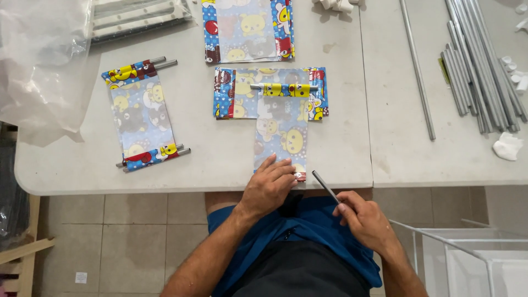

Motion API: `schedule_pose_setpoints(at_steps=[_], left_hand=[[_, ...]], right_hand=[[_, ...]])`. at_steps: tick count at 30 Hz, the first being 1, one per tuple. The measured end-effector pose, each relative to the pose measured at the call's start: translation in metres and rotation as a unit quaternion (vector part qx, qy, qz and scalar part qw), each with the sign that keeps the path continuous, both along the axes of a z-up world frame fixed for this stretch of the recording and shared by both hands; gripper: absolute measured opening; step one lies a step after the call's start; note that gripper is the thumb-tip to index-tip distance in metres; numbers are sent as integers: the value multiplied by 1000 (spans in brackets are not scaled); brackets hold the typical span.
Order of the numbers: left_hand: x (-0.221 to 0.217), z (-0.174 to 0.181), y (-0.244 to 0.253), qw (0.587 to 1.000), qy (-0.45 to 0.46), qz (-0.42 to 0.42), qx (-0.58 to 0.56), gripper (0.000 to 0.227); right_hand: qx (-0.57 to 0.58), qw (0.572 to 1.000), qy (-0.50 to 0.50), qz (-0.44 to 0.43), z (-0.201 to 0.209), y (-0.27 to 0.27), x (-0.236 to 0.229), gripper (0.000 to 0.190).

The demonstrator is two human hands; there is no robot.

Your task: Assembling a shelving unit by inserting metal support rods into the sleeves of fabric shelf panels.

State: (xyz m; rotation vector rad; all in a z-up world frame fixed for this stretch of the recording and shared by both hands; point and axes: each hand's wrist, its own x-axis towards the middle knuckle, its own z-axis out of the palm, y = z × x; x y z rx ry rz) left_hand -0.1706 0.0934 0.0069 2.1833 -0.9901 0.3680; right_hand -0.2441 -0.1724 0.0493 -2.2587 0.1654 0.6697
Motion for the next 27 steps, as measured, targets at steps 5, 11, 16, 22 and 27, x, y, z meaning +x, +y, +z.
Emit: schedule_pose_setpoints(at_steps=[5, 11, 16, 22, 27], left_hand=[[0, 0, -1, 1000, 11, 3, -23, 11], [-1, 1, 1, 999, 8, 4, -34, 9], [0, -23, -2, 997, -28, 54, -38, 17], [1, -16, 1, 996, -68, 62, 17, 17], [5, -18, -13, 993, -90, 68, 44, 19]], right_hand=[[6, 1000, -1, 29, -3, -2, -5, 21], [-23, 997, -38, 61, -5, -9, -1, 23], [-9, 962, -267, 59, -1, -9, 24, 18], [84, 958, -269, 60, -3, 4, 58, 18], [185, 959, -199, -77, -36, 37, 61, 21]])
